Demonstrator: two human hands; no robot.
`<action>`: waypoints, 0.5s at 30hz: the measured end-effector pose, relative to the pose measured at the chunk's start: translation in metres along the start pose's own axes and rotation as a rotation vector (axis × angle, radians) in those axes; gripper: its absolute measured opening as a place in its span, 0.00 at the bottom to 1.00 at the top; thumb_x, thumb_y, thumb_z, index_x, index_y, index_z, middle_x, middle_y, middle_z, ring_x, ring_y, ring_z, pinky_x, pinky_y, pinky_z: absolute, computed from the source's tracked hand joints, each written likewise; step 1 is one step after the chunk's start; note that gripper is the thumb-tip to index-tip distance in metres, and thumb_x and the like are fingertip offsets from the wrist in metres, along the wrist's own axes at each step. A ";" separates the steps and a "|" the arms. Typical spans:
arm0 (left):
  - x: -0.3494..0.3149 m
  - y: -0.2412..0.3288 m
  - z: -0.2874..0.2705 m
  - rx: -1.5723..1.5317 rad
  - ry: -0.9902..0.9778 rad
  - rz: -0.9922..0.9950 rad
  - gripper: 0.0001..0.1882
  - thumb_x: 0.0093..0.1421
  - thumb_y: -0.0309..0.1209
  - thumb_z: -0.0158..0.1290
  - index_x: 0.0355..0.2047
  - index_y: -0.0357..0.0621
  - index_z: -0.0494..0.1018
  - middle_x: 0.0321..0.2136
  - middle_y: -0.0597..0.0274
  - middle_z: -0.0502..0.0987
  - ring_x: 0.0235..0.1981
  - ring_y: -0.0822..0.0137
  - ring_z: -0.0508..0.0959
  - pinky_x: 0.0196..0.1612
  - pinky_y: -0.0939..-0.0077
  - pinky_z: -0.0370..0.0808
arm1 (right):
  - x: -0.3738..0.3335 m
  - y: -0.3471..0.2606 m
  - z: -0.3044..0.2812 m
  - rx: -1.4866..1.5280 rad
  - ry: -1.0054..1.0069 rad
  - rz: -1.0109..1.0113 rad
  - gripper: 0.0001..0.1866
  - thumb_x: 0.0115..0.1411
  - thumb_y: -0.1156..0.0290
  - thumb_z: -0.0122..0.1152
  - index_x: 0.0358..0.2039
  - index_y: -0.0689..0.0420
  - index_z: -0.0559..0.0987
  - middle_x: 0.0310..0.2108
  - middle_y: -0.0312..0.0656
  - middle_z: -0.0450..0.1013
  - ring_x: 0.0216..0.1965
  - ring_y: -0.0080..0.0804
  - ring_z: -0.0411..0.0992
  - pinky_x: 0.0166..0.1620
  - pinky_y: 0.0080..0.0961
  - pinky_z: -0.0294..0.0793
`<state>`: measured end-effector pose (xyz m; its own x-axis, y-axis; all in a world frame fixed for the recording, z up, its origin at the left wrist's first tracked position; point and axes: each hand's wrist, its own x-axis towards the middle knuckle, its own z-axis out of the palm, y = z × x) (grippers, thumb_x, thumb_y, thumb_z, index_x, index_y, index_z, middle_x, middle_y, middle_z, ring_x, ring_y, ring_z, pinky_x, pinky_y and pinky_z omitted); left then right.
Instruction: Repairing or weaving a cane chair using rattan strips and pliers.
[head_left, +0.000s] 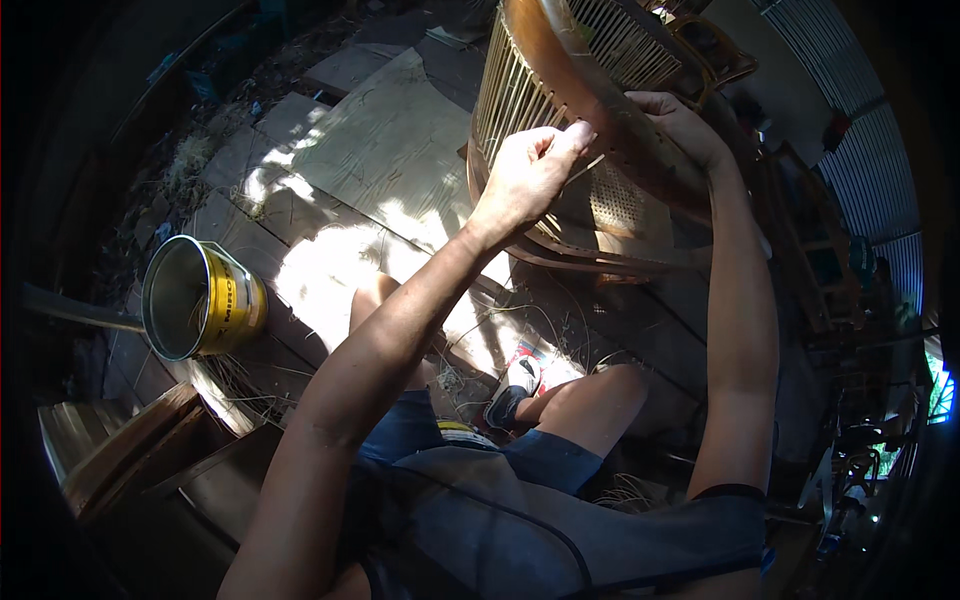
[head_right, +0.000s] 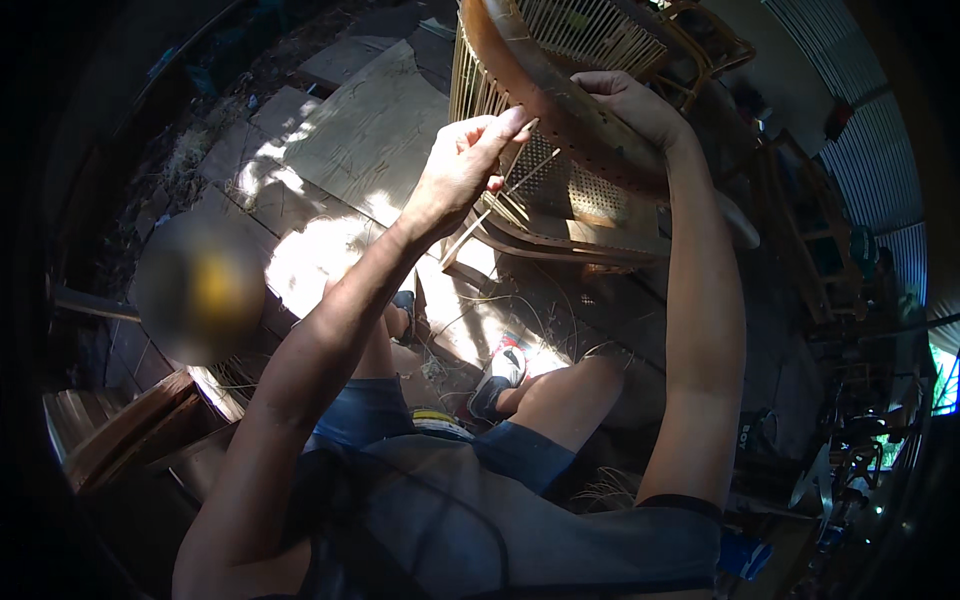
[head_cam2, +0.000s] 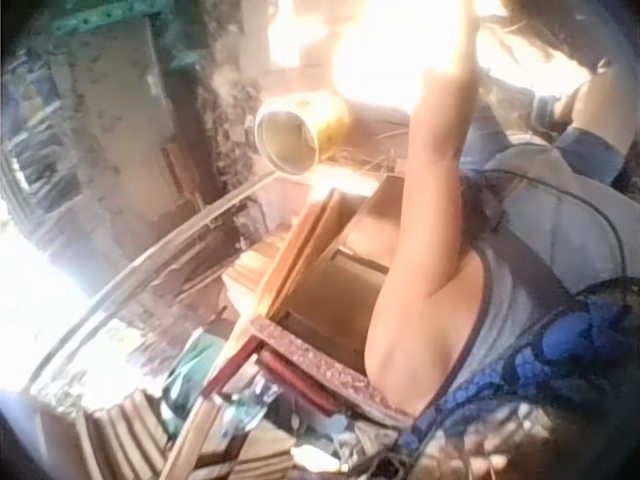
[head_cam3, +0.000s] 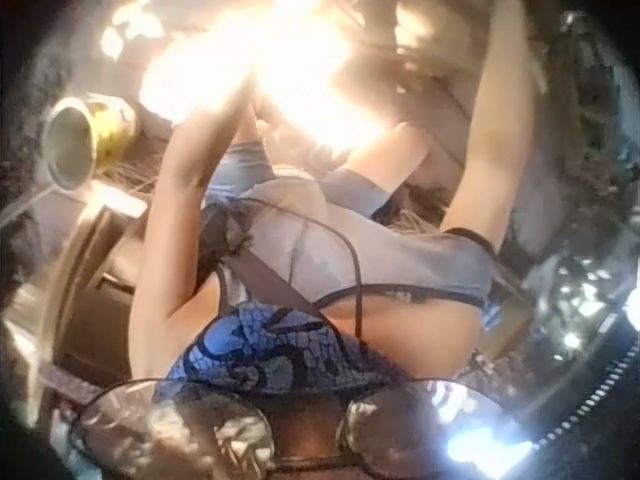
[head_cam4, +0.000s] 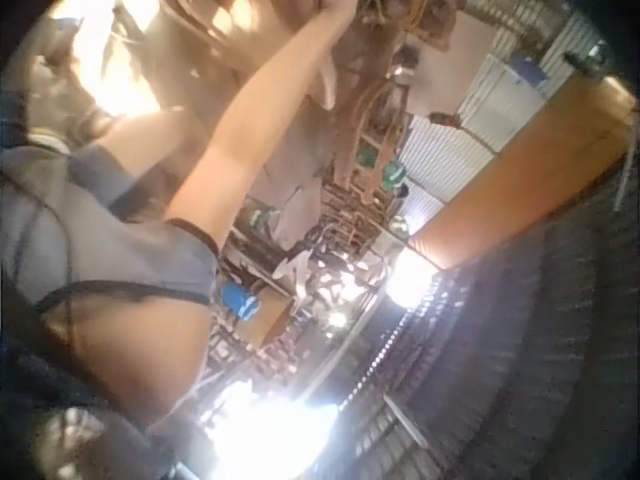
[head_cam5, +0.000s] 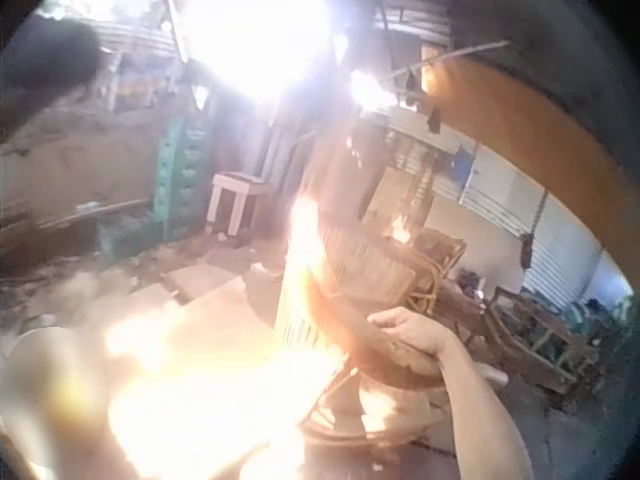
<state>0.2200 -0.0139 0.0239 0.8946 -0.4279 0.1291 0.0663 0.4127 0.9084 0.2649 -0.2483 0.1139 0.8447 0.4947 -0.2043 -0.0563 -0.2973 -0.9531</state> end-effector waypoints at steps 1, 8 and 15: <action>0.004 -0.002 0.001 -0.009 0.000 0.000 0.11 0.61 0.35 0.54 0.27 0.40 0.75 0.16 0.76 0.68 0.18 0.85 0.63 0.22 0.87 0.64 | -0.001 -0.002 0.001 0.030 -0.005 0.017 0.12 0.61 0.74 0.55 0.44 0.62 0.76 0.37 0.32 0.76 0.36 0.14 0.73 0.41 0.13 0.73; -0.016 -0.009 -0.004 0.467 0.176 0.406 0.04 0.57 0.25 0.55 0.30 0.36 0.74 0.22 0.67 0.74 0.23 0.81 0.70 0.28 0.83 0.70 | -0.023 -0.033 0.056 -0.832 0.646 -0.409 0.12 0.62 0.71 0.55 0.45 0.57 0.77 0.32 0.35 0.77 0.32 0.16 0.74 0.36 0.17 0.73; -0.008 -0.004 -0.011 0.624 0.121 0.770 0.06 0.53 0.20 0.55 0.33 0.37 0.74 0.26 0.57 0.75 0.28 0.68 0.77 0.32 0.78 0.73 | -0.032 -0.010 0.128 -0.851 0.569 -0.266 0.10 0.62 0.71 0.55 0.43 0.54 0.77 0.21 0.37 0.74 0.22 0.20 0.72 0.26 0.19 0.71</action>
<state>0.2175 -0.0032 0.0146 0.6371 -0.1225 0.7610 -0.7639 0.0317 0.6446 0.1704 -0.1565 0.1012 0.9126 0.2378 0.3325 0.3724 -0.8192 -0.4362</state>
